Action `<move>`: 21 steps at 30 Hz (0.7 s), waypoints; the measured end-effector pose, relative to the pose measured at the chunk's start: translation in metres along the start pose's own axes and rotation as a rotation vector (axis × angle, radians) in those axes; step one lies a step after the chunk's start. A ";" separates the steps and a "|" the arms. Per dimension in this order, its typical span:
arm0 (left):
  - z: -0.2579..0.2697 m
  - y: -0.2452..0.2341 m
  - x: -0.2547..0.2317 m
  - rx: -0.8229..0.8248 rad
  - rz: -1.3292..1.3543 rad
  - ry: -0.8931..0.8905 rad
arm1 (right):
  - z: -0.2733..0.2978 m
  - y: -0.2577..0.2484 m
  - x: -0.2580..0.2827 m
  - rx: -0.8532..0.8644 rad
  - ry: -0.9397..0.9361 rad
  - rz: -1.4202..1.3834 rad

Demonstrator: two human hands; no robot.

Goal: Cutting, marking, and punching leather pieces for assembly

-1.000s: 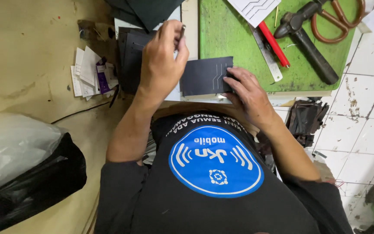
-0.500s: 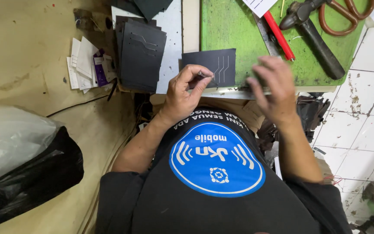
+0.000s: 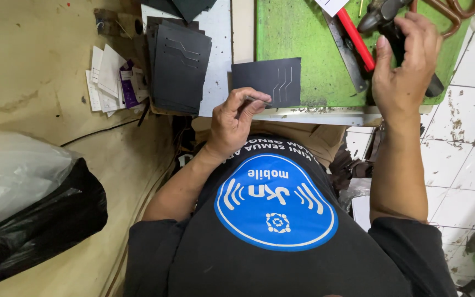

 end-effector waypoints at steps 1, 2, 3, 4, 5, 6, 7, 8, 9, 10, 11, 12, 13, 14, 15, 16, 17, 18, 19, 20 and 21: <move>0.000 0.001 0.001 0.002 0.000 -0.003 | 0.000 0.000 0.000 0.001 0.003 -0.001; 0.000 0.002 0.002 -0.002 -0.017 0.010 | 0.000 0.000 0.000 0.014 0.008 0.007; 0.000 0.002 0.003 -0.005 -0.035 0.022 | -0.001 0.001 0.000 0.027 0.014 0.016; 0.000 0.003 0.003 -0.005 -0.035 0.019 | -0.003 -0.001 0.003 0.029 0.016 0.014; 0.000 0.003 0.004 -0.006 -0.032 0.013 | -0.004 -0.004 0.006 0.027 0.000 -0.004; 0.001 0.003 0.004 -0.006 -0.028 0.007 | -0.005 -0.006 0.010 0.025 -0.014 -0.021; 0.000 0.003 0.004 -0.005 -0.028 0.003 | -0.005 -0.007 0.009 0.028 -0.011 -0.022; 0.000 0.004 0.005 -0.008 -0.042 0.009 | -0.005 -0.007 0.009 0.037 -0.002 -0.024; -0.001 0.004 0.005 -0.011 -0.056 0.016 | -0.005 -0.007 0.008 0.046 0.007 -0.026; -0.001 0.004 0.004 -0.011 -0.056 0.013 | -0.006 -0.008 0.010 0.049 0.009 -0.028; -0.001 0.003 0.004 -0.015 -0.061 0.006 | -0.007 -0.009 0.011 0.051 0.010 -0.044; -0.001 0.003 0.004 -0.018 -0.066 0.000 | -0.007 -0.010 0.012 0.053 0.011 -0.061; -0.001 0.003 0.005 -0.018 -0.067 -0.003 | -0.007 -0.010 0.012 0.055 0.012 -0.063; 0.000 0.004 0.006 -0.021 -0.074 0.010 | -0.007 -0.010 0.012 0.059 0.016 -0.058; 0.000 0.004 0.006 -0.024 -0.082 0.024 | -0.007 -0.010 0.012 0.063 0.019 -0.054; -0.001 0.003 0.005 -0.024 -0.083 0.022 | -0.007 -0.010 0.011 0.065 0.019 -0.056; -0.001 0.002 0.004 -0.027 -0.069 0.014 | -0.008 -0.010 0.011 0.061 0.013 -0.053; -0.002 0.002 0.003 -0.029 -0.054 0.006 | -0.008 -0.010 0.011 0.056 0.007 -0.050; -0.003 0.002 0.003 -0.028 -0.054 0.005 | -0.008 -0.010 0.012 0.058 0.009 -0.050; -0.003 0.002 0.002 -0.032 -0.057 0.009 | -0.008 -0.011 0.012 0.061 0.005 -0.050; -0.003 0.001 0.002 -0.035 -0.061 0.014 | -0.008 -0.011 0.012 0.065 0.002 -0.050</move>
Point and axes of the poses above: each hand's wrist, its own z-axis away from the middle knuckle, its own y-axis out of the palm, x = y × z, the point moved 2 cm from there along -z, towards the middle knuckle, and after that the axes turned 5 degrees about x, right-handed, at the moved point
